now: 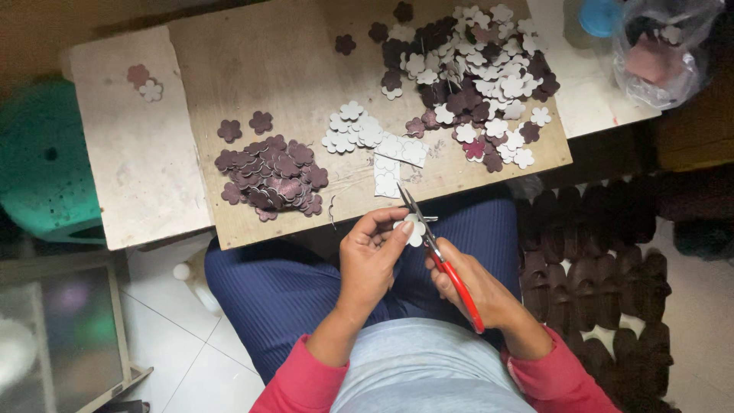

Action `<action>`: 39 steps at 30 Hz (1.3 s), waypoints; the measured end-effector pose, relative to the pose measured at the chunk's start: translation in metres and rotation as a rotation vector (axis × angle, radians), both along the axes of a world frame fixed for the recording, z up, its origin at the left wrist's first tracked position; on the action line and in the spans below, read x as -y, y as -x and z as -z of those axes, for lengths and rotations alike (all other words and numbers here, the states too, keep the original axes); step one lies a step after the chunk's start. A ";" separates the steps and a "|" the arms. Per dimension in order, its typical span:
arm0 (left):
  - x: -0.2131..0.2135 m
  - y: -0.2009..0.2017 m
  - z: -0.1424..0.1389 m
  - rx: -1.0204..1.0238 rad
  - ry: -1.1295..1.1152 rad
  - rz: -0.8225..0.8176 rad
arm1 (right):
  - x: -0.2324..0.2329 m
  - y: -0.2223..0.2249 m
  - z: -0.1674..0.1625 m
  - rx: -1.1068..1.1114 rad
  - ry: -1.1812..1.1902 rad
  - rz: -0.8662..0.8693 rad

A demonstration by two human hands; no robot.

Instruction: The person sits on the floor and uses red-handled scissors to cut flower-shaped pieces from a white sheet. They hold the sheet with the left hand and cut with the right, placing finished shapes into a pile on the table.

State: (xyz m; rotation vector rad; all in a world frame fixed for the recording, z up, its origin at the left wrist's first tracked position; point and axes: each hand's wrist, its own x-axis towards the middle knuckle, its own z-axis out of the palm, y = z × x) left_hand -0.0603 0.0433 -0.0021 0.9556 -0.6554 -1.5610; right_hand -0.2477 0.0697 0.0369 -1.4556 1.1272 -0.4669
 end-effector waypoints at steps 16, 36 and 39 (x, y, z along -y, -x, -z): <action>0.008 -0.014 -0.008 0.091 -0.033 0.016 | 0.004 0.004 -0.002 -0.006 0.034 -0.043; 0.017 -0.018 0.010 0.151 -0.014 -0.077 | 0.007 0.010 0.009 -0.061 -0.152 0.146; 0.020 -0.016 0.016 0.078 -0.005 -0.097 | 0.007 0.011 0.015 -0.021 -0.082 0.145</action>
